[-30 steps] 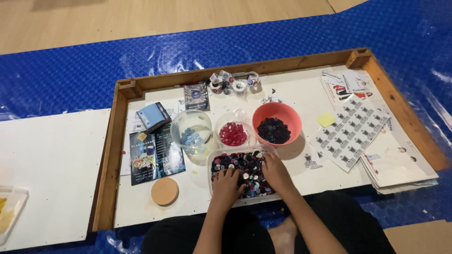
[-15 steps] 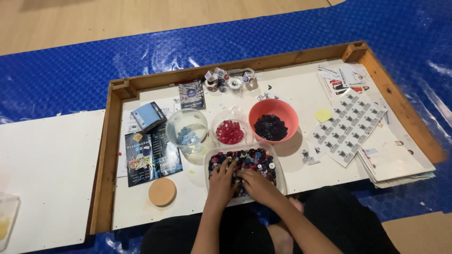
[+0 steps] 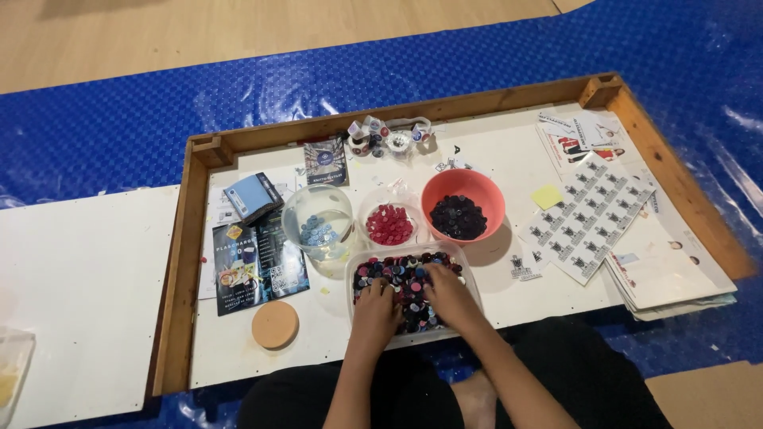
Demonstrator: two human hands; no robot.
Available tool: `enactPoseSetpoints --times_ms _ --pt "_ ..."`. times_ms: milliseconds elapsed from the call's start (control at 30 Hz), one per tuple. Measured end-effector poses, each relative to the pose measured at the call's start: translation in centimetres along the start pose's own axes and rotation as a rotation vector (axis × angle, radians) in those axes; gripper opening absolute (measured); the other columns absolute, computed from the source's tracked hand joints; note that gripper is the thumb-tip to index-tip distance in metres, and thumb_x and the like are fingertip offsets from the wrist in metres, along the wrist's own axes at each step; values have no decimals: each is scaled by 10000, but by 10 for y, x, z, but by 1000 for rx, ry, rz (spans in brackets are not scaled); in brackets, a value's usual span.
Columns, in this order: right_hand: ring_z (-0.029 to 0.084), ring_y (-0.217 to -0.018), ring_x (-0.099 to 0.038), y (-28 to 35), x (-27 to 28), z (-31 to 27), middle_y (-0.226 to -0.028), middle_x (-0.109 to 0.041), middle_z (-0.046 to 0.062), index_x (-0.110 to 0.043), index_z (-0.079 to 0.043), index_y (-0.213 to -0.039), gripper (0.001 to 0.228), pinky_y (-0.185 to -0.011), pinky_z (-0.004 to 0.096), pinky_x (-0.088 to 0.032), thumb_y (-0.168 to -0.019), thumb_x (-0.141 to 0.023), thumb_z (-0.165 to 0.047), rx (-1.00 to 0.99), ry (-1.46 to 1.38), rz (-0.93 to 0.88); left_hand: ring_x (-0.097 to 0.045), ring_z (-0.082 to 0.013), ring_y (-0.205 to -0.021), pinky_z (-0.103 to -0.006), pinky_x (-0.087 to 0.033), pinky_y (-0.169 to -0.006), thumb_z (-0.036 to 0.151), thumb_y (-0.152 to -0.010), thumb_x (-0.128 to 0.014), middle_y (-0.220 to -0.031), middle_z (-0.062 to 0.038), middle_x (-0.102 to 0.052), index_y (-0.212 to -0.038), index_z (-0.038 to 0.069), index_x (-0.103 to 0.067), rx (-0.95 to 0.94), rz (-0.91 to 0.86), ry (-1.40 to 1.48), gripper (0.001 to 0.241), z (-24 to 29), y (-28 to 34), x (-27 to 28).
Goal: The person sits on the floor and sorts a mixed pile of buttons by hand, picking individual buttons from a central container and placing them into separate bowls based on color. The person handles red, black, and blue buttons, moving them into corresponding bowls.
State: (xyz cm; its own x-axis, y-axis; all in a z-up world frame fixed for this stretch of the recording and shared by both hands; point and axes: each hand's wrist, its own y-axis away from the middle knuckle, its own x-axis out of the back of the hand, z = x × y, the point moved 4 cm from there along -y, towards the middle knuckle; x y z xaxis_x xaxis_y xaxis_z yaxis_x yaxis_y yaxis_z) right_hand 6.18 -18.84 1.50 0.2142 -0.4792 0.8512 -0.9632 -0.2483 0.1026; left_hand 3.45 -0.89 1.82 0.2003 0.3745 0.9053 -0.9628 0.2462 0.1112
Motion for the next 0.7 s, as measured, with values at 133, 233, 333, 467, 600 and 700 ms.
enactPoseSetpoints --times_ms 133,233,333,467,600,700 --pt "383 -1313 -563 -9 -36 -4 -1379 -597 214 -552 -20 -1402 425 -1123 474 -434 -1006 -501 -166 100 44 37 -602 -381 -1223 -468 -578 -909 376 -885 -745 -1325 -115 -525 -1093 60 -640 -8 -54 5 392 4 4 6" --pt "404 -1335 -545 5 -14 -34 -1374 -605 231 -568 -4 -1383 420 -1132 482 -426 -973 -523 -81 183 -74 -28 -606 -408 -1214 -495 -574 -950 372 -795 -852 -1353 -209 -505 -1278 -2 -499 6 -15 14 705 1 5 3" --pt "414 -1350 -532 16 16 -56 -1375 -611 250 -606 27 -1338 381 -1134 481 -425 -982 -513 -73 172 -120 -163 -603 -451 -1202 -525 -562 -957 308 -764 -871 -1445 -241 -424 -1483 52 -382 -19 11 74 906 12 10 26" --pt "363 -1271 -611 11 27 -50 -1266 -692 205 -711 13 -1186 306 -1091 455 -470 -1006 -549 -174 119 -182 -202 -554 -417 -1265 -512 -530 -990 357 -833 -804 -1520 -206 -395 -1489 104 -462 -21 -34 -14 782 11 10 19" --pt "280 -1178 -667 -15 4 -10 -1139 -728 103 -737 -75 -1122 227 -1029 385 -520 -1013 -598 -216 58 -81 14 -518 -376 -1297 -501 -505 -1019 410 -849 -779 -1523 -150 -401 -1431 156 -521 -10 -65 -35 686 6 6 8" --pt "296 -1122 -678 -32 -8 -14 -1113 -711 102 -707 -85 -1172 241 -964 403 -545 -1031 -562 -215 70 -50 63 -522 -372 -1290 -511 -507 -1008 439 -829 -790 -1520 -135 -388 -1399 163 -535 -9 -53 -67 683 0 3 -3"
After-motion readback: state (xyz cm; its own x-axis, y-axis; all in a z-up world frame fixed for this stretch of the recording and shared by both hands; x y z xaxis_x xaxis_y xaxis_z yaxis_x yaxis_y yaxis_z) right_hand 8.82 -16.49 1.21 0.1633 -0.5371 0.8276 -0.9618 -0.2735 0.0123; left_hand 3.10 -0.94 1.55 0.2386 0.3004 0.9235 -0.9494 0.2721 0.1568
